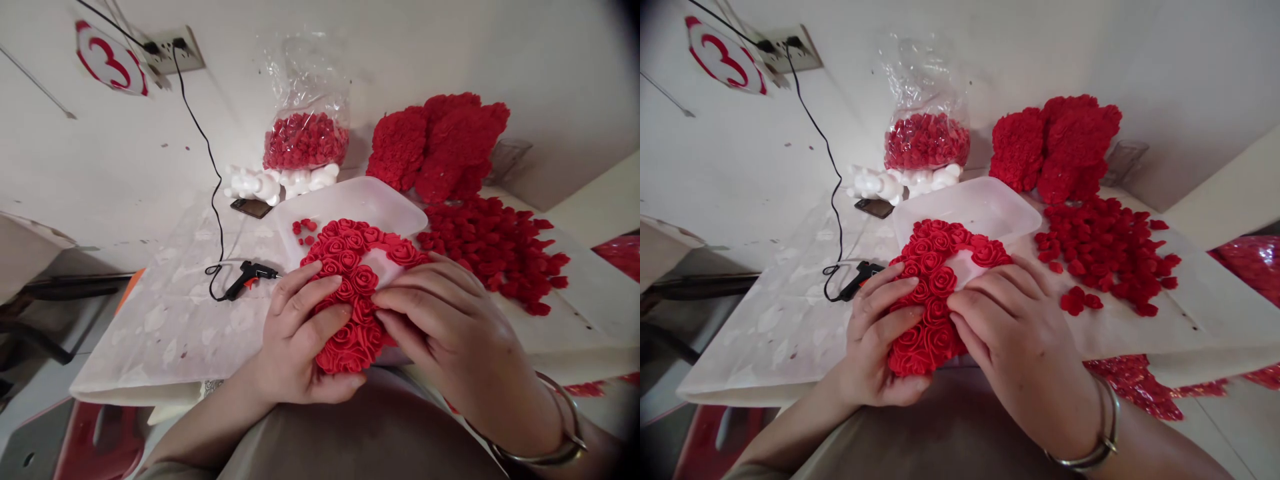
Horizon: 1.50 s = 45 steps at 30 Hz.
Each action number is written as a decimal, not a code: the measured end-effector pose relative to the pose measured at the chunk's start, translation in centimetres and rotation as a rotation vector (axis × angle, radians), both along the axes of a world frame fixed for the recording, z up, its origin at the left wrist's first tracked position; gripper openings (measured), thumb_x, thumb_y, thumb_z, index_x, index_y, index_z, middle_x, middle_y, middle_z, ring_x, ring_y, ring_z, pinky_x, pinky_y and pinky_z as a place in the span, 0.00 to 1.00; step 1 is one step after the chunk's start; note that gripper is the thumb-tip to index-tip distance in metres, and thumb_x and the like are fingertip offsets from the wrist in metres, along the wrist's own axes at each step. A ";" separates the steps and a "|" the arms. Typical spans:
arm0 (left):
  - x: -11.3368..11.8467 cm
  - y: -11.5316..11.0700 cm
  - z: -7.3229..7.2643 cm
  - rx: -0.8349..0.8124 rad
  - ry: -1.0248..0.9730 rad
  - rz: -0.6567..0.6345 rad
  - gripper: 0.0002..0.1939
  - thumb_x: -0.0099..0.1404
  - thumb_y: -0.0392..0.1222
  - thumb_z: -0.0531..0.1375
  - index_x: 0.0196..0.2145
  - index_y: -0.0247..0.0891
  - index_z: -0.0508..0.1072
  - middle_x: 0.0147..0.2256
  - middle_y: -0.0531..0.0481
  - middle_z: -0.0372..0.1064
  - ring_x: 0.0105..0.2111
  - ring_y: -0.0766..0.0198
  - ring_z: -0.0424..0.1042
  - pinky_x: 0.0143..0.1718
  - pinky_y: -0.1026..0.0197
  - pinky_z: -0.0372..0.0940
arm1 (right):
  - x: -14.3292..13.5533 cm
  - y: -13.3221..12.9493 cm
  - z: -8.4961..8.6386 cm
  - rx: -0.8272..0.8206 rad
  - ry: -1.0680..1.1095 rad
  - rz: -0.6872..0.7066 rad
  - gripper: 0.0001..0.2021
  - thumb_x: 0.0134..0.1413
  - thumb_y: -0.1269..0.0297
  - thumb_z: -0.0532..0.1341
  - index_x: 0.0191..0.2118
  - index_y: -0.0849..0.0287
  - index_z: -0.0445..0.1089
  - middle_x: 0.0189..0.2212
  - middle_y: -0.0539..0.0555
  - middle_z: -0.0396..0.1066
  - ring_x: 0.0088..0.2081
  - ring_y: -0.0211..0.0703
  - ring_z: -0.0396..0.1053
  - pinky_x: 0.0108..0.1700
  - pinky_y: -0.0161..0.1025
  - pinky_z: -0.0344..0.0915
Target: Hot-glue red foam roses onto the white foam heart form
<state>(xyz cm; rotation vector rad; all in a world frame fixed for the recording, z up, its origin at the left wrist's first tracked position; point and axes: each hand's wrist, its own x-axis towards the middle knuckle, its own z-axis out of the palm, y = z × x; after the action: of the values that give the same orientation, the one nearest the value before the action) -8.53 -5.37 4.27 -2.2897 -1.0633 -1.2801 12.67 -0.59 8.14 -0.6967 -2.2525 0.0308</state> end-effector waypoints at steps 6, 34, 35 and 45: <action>-0.6 -0.1 -0.1 0.024 0.011 -0.007 0.25 0.69 0.59 0.53 0.51 0.34 0.67 0.53 0.36 0.67 0.59 0.48 0.66 0.62 0.39 0.64 | 1.5 -0.2 0.5 -0.053 0.099 0.094 0.09 0.62 0.71 0.63 0.47 0.59 0.69 0.42 0.55 0.73 0.49 0.43 0.69 0.56 0.43 0.66; -0.2 -0.3 -0.4 0.033 -0.008 -0.030 0.26 0.63 0.56 0.59 0.53 0.37 0.68 0.54 0.37 0.69 0.57 0.44 0.68 0.57 0.35 0.67 | -0.6 0.2 1.6 -0.013 -0.077 0.028 0.07 0.61 0.74 0.61 0.33 0.55 0.71 0.30 0.51 0.74 0.37 0.47 0.70 0.49 0.54 0.66; -0.3 -0.3 -0.4 0.034 -0.006 -0.032 0.26 0.63 0.56 0.60 0.53 0.36 0.68 0.54 0.36 0.69 0.58 0.44 0.68 0.58 0.36 0.67 | -0.4 0.1 1.7 -0.028 -0.049 0.042 0.06 0.61 0.73 0.61 0.34 0.55 0.71 0.31 0.51 0.74 0.38 0.47 0.70 0.49 0.54 0.67; -2.6 -0.6 -0.5 0.006 -0.013 -0.005 0.28 0.66 0.56 0.56 0.57 0.38 0.68 0.63 0.35 0.60 0.63 0.42 0.62 0.60 0.34 0.62 | 3.3 2.3 -1.8 -0.220 0.541 0.089 0.18 0.68 0.57 0.55 0.59 0.51 0.69 0.58 0.59 0.70 0.63 0.57 0.65 0.62 0.56 0.65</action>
<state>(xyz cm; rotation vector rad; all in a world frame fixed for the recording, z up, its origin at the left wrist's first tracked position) -11.13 -6.01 3.78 -2.2837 -1.0574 -1.2998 15.99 1.69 6.37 -0.6117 -1.7684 0.4622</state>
